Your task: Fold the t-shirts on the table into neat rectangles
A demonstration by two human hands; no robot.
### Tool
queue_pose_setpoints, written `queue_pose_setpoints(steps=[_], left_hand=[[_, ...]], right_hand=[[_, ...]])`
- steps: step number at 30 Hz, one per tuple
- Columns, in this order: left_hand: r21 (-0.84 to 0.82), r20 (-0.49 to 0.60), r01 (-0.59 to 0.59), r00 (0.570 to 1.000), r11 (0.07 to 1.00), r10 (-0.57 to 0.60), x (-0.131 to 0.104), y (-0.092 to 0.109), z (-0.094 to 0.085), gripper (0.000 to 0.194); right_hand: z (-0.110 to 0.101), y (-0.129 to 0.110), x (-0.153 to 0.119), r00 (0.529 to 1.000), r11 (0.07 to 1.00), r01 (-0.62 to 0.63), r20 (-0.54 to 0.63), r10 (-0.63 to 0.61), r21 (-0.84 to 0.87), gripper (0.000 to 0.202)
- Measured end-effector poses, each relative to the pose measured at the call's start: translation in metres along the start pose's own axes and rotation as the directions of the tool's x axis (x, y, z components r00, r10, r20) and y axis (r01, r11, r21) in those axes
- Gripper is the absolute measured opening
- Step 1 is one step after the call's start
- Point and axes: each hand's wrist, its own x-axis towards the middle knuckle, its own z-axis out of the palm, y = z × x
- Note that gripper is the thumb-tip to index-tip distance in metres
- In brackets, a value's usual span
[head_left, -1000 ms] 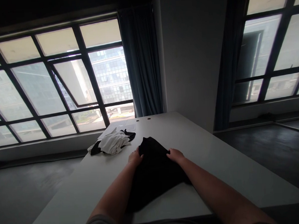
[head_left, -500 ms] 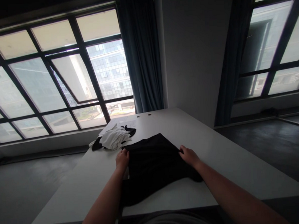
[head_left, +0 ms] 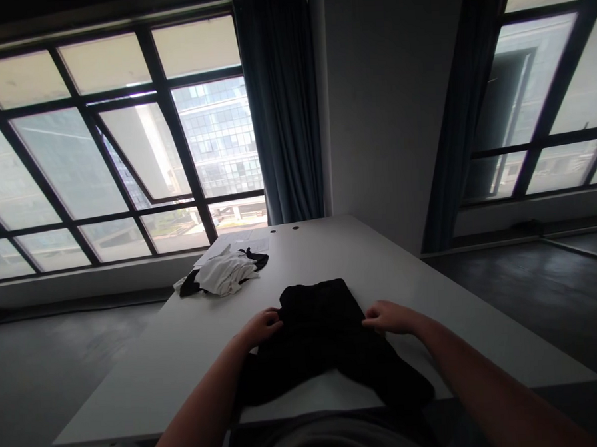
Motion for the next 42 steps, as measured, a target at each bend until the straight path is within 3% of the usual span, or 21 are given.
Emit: queue_pose_setpoints(steps=[1, 3, 6, 8, 11, 15, 17, 19, 22, 24, 27, 30, 32, 34, 36, 38, 40, 42], left_hand=[[-0.023, -0.029, 0.035, 0.999, 0.999, -0.036, 0.002, 0.005, 0.004, 0.019], [-0.074, -0.099, 0.164, 0.980, 0.984, -0.171, 0.005, 0.012, 0.011, 0.032], [-0.089, -0.163, 0.300, 0.936, 0.950, -0.311, 0.009, 0.013, 0.021, 0.051], [-0.040, -0.188, 0.284, 0.939, 0.958, -0.287, 0.009, 0.008, 0.025, 0.063], [-0.083, -0.155, 0.224, 0.960, 0.971, -0.234, 0.006, -0.003, 0.027, 0.074], [-0.450, 0.029, 0.100, 0.995, 0.887, -0.097, 0.003, -0.013, 0.032, 0.090], [-0.610, 0.029, 0.036, 0.999, 0.791, -0.024, 0.003, -0.014, 0.035, 0.099], [-0.670, -0.032, 0.006, 0.999, 0.742, -0.036, 0.003, -0.015, 0.036, 0.099], [-0.515, -0.206, 0.031, 0.965, 0.856, -0.159, 0.002, -0.019, 0.031, 0.077], [-0.292, -0.372, 0.129, 0.898, 0.948, -0.237, -0.001, -0.022, 0.025, 0.061], [-0.057, -0.536, 0.325, 0.787, 0.944, -0.304, -0.006, -0.025, 0.016, 0.045], [0.001, -0.573, 0.389, 0.755, 0.921, -0.318, -0.009, -0.024, 0.011, 0.033], [0.017, -0.562, 0.359, 0.776, 0.933, -0.288, -0.011, -0.021, 0.010, 0.032], [0.041, -0.514, 0.289, 0.827, 0.956, -0.228, -0.012, -0.017, 0.011, 0.038], [0.050, -0.376, 0.167, 0.916, 0.985, -0.137, -0.015, -0.012, 0.013, 0.044], [0.023, -0.187, -0.004, 0.982, 1.000, 0.008, -0.018, -0.007, 0.015, 0.048], [-0.017, -0.053, -0.168, 0.984, 0.986, 0.167, -0.020, -0.002, 0.017, 0.051], [-0.013, -0.016, -0.251, 0.968, 0.968, 0.250, -0.021, 0.003, 0.018, 0.056]], right_hand=[[-0.001, -0.003, 0.009, 0.992, 0.999, 0.024, -0.122, -0.029, -0.048, 0.026], [0.002, -0.009, 0.031, 0.925, 0.988, 0.040, -0.367, -0.094, -0.150, 0.022], [0.021, -0.016, 0.068, 0.825, 0.975, 0.017, -0.548, -0.139, -0.223, 0.037], [0.038, -0.016, 0.088, 0.832, 0.970, -0.027, -0.544, -0.112, -0.240, 0.053], [0.059, -0.012, 0.107, 0.871, 0.964, -0.070, -0.487, -0.067, -0.258, 0.054], [0.066, -0.003, 0.108, 0.874, 0.967, -0.043, -0.479, -0.085, -0.252, 0.042], [0.064, 0.001, 0.103, 0.863, 0.968, -0.036, -0.495, -0.096, -0.250, 0.031], [0.061, 0.003, 0.096, 0.847, 0.968, -0.037, -0.522, -0.102, -0.249, 0.020], [0.060, 0.003, 0.086, 0.821, 0.969, -0.023, -0.557, -0.121, -0.245, 0.012], [0.061, 0.002, 0.080, 0.810, 0.973, 0.004, -0.570, -0.139, -0.231, 0.013], [0.063, 0.001, 0.075, 0.800, 0.981, 0.040, -0.582, -0.145, -0.190, 0.021], [0.063, 0.001, 0.070, 0.797, 0.986, 0.072, -0.586, -0.148, -0.152, 0.030], [0.063, 0.002, 0.068, 0.798, 0.986, 0.098, -0.582, -0.158, -0.133, 0.030], [0.062, 0.004, 0.067, 0.805, 0.987, 0.122, -0.572, -0.159, -0.103, 0.030], [0.063, 0.006, 0.068, 0.814, 0.989, 0.130, -0.563, -0.146, -0.067, 0.031], [0.065, 0.009, 0.071, 0.791, 0.989, 0.133, -0.594, -0.147, -0.068, 0.034], [0.068, 0.014, 0.078, 0.740, 0.985, 0.124, -0.651, -0.170, -0.116, 0.043], [0.071, 0.018, 0.085, 0.728, 0.983, 0.107, -0.662, -0.179, -0.149, 0.061]])
